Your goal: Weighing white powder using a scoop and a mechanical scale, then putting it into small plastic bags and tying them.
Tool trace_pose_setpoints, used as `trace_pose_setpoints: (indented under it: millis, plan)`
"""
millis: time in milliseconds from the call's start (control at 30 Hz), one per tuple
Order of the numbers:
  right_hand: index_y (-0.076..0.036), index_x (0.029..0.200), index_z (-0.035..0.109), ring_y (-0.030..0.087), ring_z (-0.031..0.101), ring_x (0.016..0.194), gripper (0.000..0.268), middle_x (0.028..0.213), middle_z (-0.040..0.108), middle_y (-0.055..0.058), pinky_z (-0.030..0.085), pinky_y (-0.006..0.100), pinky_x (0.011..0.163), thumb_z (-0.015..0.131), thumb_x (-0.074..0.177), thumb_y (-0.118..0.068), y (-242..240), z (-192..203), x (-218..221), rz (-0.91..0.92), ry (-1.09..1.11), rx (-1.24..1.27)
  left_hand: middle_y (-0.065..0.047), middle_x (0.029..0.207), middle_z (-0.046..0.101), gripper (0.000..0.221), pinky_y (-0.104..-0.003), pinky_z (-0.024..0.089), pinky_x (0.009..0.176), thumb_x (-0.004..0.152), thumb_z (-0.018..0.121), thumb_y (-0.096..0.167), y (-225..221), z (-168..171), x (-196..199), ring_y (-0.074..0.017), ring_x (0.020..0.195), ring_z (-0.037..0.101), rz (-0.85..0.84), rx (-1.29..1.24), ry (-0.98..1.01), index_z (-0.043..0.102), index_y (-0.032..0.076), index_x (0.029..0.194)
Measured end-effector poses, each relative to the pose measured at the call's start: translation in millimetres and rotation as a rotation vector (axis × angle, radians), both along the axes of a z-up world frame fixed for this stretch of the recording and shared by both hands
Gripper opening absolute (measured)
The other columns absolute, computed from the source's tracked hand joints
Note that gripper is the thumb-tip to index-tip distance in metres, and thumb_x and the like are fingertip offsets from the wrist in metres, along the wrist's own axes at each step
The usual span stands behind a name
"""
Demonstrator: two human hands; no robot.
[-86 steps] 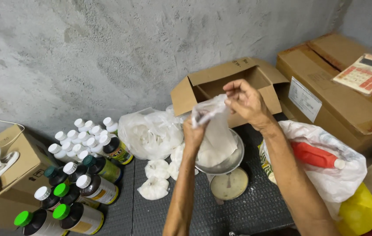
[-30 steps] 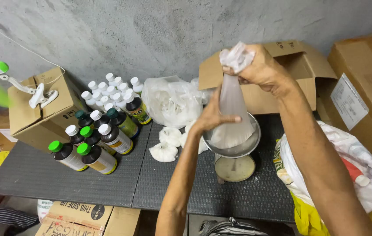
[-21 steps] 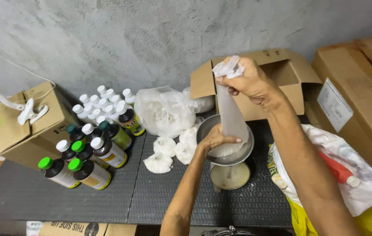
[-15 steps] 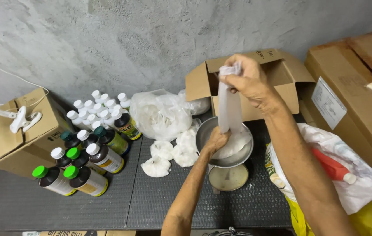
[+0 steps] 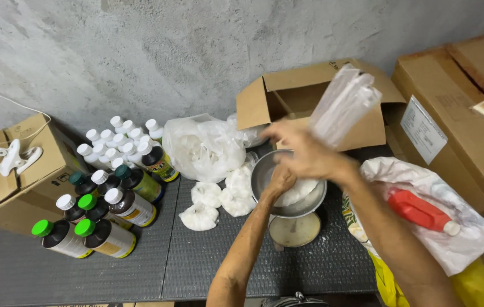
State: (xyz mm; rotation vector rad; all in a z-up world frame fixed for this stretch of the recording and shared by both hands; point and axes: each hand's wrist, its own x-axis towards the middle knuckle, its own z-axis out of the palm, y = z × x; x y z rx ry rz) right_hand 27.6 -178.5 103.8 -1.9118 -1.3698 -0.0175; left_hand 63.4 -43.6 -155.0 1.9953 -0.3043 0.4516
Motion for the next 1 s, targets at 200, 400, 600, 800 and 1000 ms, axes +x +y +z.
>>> trace_pose_setpoints:
  millis: [200,400,600,800,1000]
  plan:
    - [-0.003,0.157,0.015,0.034,0.026,0.147,0.105,0.16,0.024,0.021,0.018,0.065,0.113,0.072,0.069,0.01,9.7,-117.2,45.6,-0.217,-0.084,-0.98,-0.023,0.101,0.073,0.026,-0.039,0.056,0.082,0.085,0.06,0.006,23.7,-63.5,27.7,-0.0311,0.097,0.073,0.007,0.08,0.144,0.073,0.0,0.106]
    - [-0.008,0.109,0.077,0.03,0.07,0.106,0.028,0.108,0.073,0.015,0.052,0.043,0.089,0.071,0.084,-0.017,-38.0,-105.9,74.2,-0.37,0.081,-0.898,-0.013,0.106,0.075,0.04,-0.035,0.051,0.093,0.078,0.066,0.012,19.3,31.2,-20.4,-0.0245,0.1,0.07,-0.186,-0.105,0.355,0.07,0.006,0.117]
    - [-0.005,0.098,0.074,0.025,0.076,0.087,0.024,0.092,0.078,0.014,0.058,0.039,0.078,0.067,0.081,-0.02,-36.2,-106.3,84.9,-0.194,0.463,-0.256,-0.015,0.12,0.069,0.077,-0.035,0.051,0.097,0.068,0.09,0.033,12.2,86.1,-49.0,-0.0247,0.11,0.066,-0.354,-0.109,0.416,0.057,0.008,0.133]
    - [-0.003,0.095,0.074,0.026,0.072,0.086,0.02,0.09,0.075,0.015,0.055,0.039,0.079,0.068,0.083,-0.017,2.0,-94.6,62.7,-0.208,0.233,-0.273,-0.011,0.108,0.071,0.05,-0.033,0.053,0.091,0.087,0.081,0.034,5.2,7.4,-8.1,-0.0207,0.101,0.067,-0.25,-0.238,0.46,0.067,0.002,0.122]
    - [-0.006,0.094,0.078,0.019,0.071,0.082,0.018,0.085,0.077,0.01,0.055,0.035,0.075,0.073,0.082,-0.018,-52.7,-85.4,86.9,-0.438,0.407,-0.117,0.001,0.088,0.073,0.024,-0.03,0.055,0.079,0.094,0.069,0.019,23.9,14.0,-16.8,-0.014,0.081,0.065,-0.307,-0.358,0.473,0.074,0.003,0.111]
